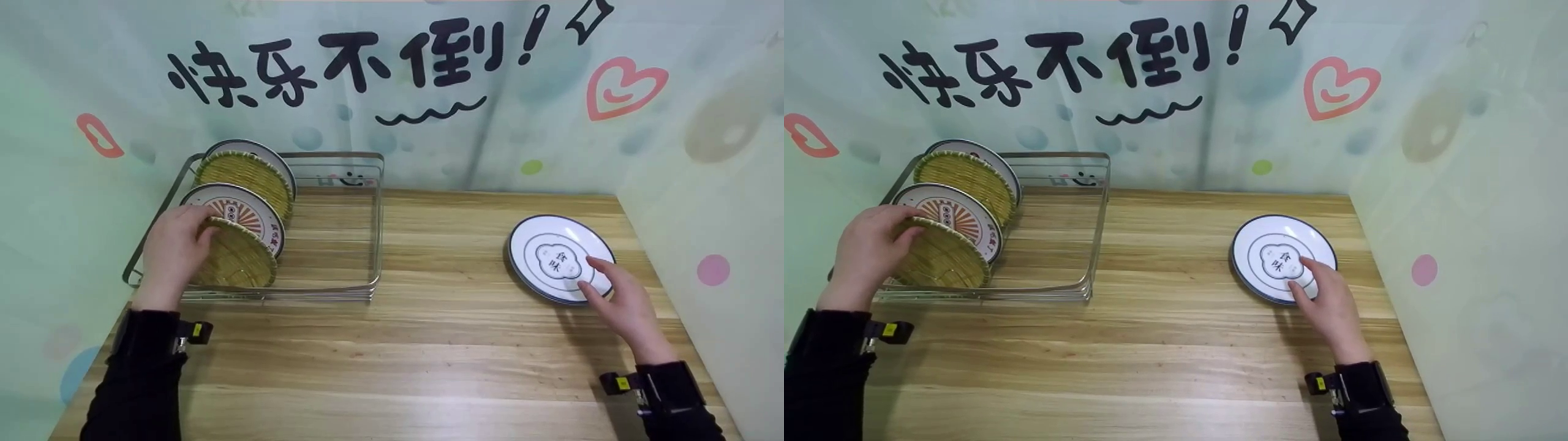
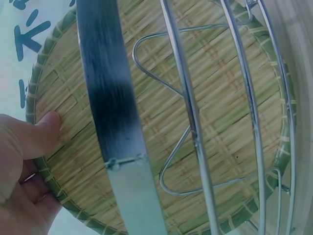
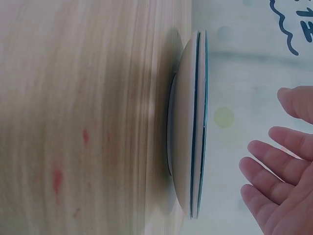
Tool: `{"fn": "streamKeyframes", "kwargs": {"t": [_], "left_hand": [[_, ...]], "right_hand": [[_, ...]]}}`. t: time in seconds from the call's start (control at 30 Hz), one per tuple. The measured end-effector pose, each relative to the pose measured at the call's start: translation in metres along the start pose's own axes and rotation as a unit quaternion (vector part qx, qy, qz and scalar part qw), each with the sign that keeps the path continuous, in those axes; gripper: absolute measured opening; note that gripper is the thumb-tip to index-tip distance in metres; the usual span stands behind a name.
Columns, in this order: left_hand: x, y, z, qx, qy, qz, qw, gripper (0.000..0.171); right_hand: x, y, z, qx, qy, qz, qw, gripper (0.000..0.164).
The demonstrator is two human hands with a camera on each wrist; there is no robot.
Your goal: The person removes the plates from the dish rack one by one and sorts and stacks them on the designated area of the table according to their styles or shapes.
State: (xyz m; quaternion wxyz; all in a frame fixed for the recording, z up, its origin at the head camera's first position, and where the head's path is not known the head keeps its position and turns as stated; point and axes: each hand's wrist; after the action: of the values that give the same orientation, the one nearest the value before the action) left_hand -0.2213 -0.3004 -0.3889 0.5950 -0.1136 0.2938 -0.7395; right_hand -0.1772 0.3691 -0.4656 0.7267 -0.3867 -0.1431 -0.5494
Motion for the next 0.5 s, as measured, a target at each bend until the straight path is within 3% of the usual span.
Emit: {"fn": "streamKeyframes", "kwargs": {"t": [0.33, 0.5], "left_hand": [[0.001, 0.005, 0.01, 0.01, 0.027, -0.016, 0.9995, 0.015], [-0.003, 0.008, 0.016, -0.009, 0.029, -0.047, 0.9985, 0.018]], "right_hand": [[0.0, -0.001, -0.003, -0.002, 0.001, 0.008, 1.0, 0.043], [-0.001, -0.001, -0.004, -0.003, -0.001, 0.011, 1.0, 0.043]]}}
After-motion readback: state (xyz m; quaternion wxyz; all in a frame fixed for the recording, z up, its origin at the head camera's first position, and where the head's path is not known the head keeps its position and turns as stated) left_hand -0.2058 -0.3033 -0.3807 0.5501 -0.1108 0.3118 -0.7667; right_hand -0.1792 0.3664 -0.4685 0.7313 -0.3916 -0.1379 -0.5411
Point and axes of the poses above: each hand's wrist, its own y-axis away from the middle knuckle, its own z-axis out of the back of the hand, x = y × z, and after that the axes turned 9 degrees about -y, right-handed
